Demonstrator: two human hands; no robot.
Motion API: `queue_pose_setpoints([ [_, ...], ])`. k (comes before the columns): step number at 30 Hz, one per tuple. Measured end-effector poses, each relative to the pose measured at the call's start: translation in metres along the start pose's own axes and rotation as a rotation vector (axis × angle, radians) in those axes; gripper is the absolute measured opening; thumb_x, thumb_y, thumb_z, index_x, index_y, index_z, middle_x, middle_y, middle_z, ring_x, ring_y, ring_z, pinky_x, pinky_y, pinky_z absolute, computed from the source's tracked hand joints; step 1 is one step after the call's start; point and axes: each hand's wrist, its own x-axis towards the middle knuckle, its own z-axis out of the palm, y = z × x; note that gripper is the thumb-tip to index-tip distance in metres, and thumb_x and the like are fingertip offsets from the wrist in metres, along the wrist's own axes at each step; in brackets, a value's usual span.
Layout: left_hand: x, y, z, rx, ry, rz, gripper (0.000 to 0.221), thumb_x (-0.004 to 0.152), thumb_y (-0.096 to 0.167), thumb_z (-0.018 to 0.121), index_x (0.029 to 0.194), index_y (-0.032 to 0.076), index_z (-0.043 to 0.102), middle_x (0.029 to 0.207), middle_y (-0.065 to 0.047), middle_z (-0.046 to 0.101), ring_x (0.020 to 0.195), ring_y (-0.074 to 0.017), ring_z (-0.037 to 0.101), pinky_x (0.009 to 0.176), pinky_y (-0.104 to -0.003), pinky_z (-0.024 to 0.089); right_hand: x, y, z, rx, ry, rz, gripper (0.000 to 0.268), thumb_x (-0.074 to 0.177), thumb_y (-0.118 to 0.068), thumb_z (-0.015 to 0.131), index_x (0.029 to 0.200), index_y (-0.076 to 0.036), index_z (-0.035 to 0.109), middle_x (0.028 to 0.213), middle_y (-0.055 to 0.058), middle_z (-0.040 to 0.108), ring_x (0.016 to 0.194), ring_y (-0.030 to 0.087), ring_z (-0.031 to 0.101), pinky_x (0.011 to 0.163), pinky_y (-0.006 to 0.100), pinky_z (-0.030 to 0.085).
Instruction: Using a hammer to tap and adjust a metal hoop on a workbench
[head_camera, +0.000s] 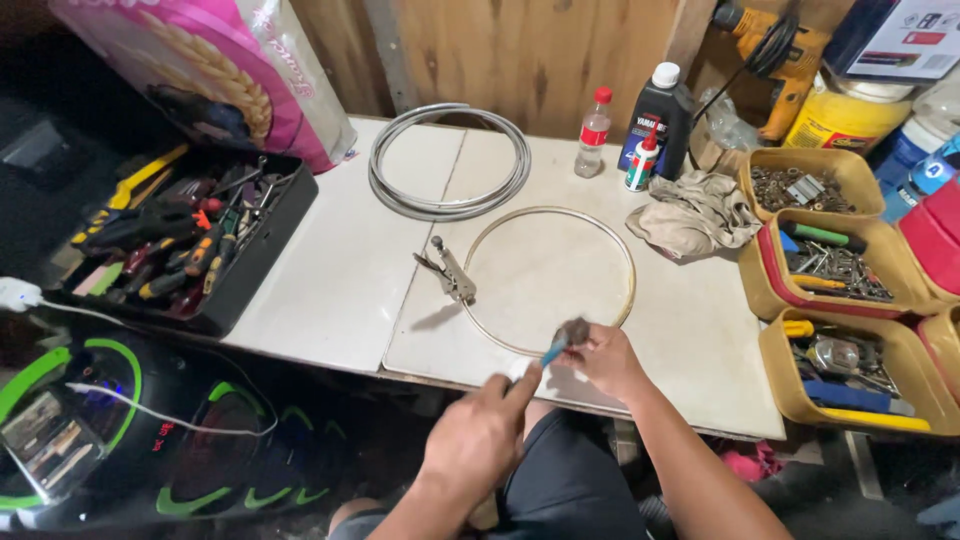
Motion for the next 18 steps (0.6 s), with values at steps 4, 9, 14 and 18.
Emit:
queue_pose_setpoints([
  [4,0.022,0.013,-0.017,0.109,-0.219,-0.231,0.045,0.094,0.026,0.060,0.139,0.020,0.061,0.090,-0.012,0.066,0.064,-0.0500,0.065,0.054,-0.065,0.051,0.003,0.004,-0.003,-0.118,0.082,0.108,0.031,0.071,0.000,0.093,0.100,-0.003,0.081,0.087,0.007,0.082,0.084,0.011,0.075,0.076,0.025,0.060],
  [9,0.045,0.041,-0.067,-0.003,0.224,0.032,0.051,0.094,0.006,0.065,0.143,0.011,0.055,0.109,-0.011,0.069,0.076,-0.0332,0.069,0.052,-0.044,0.053,0.000,-0.018,0.004,-0.092,0.097,0.143,0.036,0.071,0.002,0.093,0.102,-0.007,0.079,0.083,0.000,0.071,0.076,0.010,0.064,0.074,0.025,0.055],
  [14,0.009,0.001,-0.014,-0.085,0.275,0.156,0.052,0.095,0.002,0.065,0.145,0.003,0.049,0.114,-0.019,0.066,0.070,-0.0316,0.067,0.050,-0.041,0.056,0.002,-0.033,0.006,-0.139,0.065,0.179,0.050,0.070,-0.001,0.094,0.117,-0.011,0.081,0.084,-0.002,0.073,0.074,0.009,0.063,0.074,0.023,0.056],
  [18,0.007,0.001,-0.019,0.135,-0.229,-0.275,0.054,0.090,0.021,0.060,0.143,0.018,0.056,0.096,-0.011,0.066,0.063,-0.0460,0.067,0.052,-0.061,0.053,-0.003,-0.038,0.012,-0.237,0.066,0.266,0.025,0.072,-0.003,0.093,0.091,-0.008,0.078,0.081,-0.001,0.073,0.078,0.009,0.064,0.076,0.025,0.053],
])
